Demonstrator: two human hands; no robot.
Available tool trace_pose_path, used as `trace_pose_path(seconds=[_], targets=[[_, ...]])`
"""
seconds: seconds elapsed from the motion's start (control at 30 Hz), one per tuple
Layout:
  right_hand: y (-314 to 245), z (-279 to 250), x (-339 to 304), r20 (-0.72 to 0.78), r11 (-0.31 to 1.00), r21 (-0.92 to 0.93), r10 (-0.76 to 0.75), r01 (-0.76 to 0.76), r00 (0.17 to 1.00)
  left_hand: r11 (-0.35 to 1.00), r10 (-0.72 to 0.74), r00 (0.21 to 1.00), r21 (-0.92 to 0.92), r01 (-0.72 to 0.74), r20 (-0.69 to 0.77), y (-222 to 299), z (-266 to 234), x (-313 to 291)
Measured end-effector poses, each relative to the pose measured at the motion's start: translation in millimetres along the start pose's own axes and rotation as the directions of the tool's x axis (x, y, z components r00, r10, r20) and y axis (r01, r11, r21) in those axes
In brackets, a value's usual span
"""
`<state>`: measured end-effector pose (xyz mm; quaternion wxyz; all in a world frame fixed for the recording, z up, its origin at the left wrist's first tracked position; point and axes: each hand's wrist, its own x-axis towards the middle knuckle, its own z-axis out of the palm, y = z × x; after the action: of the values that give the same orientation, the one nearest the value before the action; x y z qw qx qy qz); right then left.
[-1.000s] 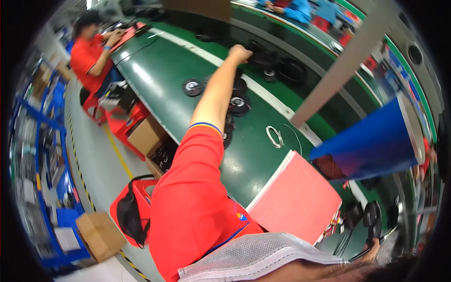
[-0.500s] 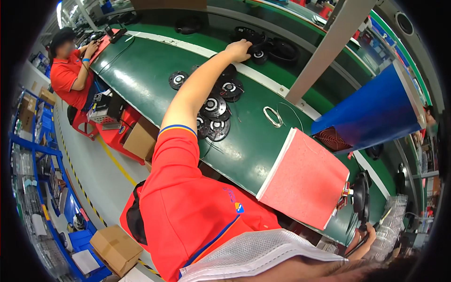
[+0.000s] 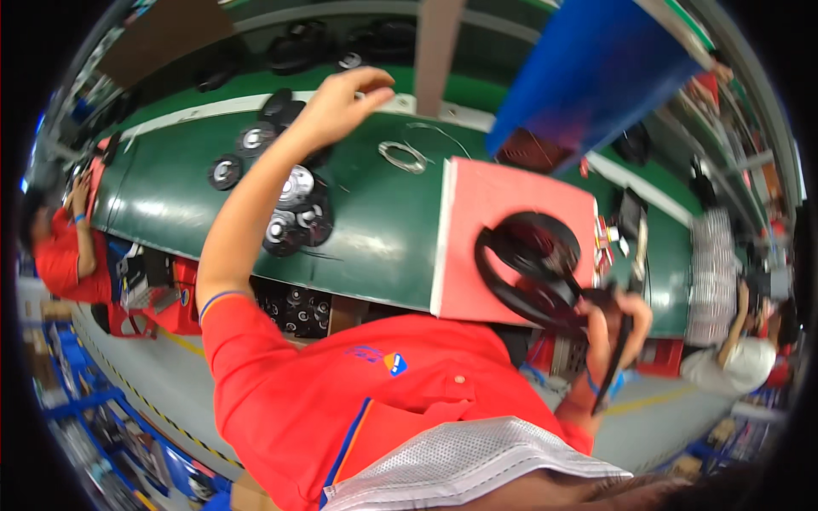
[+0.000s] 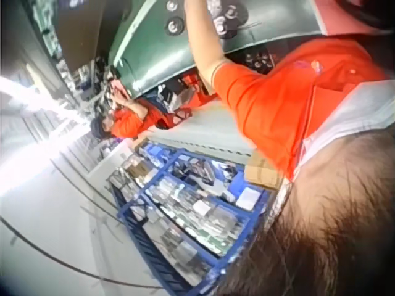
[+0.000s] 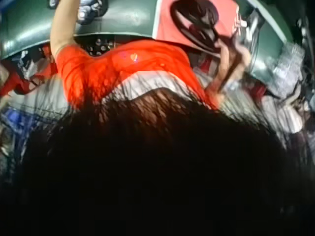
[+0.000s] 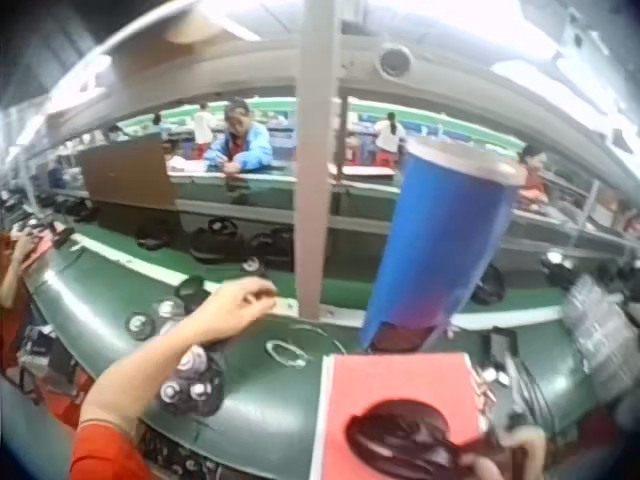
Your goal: Assembling and soldering internal components of headphones on a production line.
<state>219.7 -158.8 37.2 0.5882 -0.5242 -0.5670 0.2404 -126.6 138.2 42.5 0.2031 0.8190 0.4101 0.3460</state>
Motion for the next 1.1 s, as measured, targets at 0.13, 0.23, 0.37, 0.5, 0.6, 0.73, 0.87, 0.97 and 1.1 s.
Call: trace_pose_path(seconds=[0.13,0.23,0.37,0.5,0.6,0.73,0.87,0.97,1.1], targets=[[22,49,20,-0.123,0.984,0.166,0.09,-0.069,0.988,0.738,0.089,0.871,-0.619,0.269,0.484,61,65,-71],[45,53,19,-0.129,0.99,0.086,0.122,-0.112,0.984,0.873,-0.092,0.835,-0.359,0.33,0.543,87,93,-79],[63,28,15,-0.045,0.892,-0.453,-0.016,-0.006,0.999,0.917,-0.21,0.816,-0.182,0.356,0.538,106,97,-65],[79,15,11,0.077,0.783,-0.584,-0.21,0.215,0.975,0.995,-0.089,0.905,-0.006,0.1,0.417,107,105,-62],[80,15,10,0.182,0.772,-0.528,-0.303,0.353,0.935,0.998,-0.051,0.909,0.063,0.027,0.414,103,113,-64],[81,12,2,0.264,0.809,-0.472,-0.249,0.349,0.932,0.997,-0.081,0.867,0.024,0.079,0.492,114,107,-65],[61,5,-13,0.321,0.821,-0.47,-0.183,0.325,0.929,0.995,-0.035,0.913,0.103,-0.008,0.407,115,104,-74],[64,-4,-9,0.381,0.86,-0.385,-0.183,0.335,0.906,0.975,0.142,0.956,0.133,-0.181,0.258,118,117,-57],[63,5,18,0.485,0.846,-0.307,-0.255,0.436,0.837,0.942,0.269,0.948,0.158,-0.295,0.168,109,149,-46]])
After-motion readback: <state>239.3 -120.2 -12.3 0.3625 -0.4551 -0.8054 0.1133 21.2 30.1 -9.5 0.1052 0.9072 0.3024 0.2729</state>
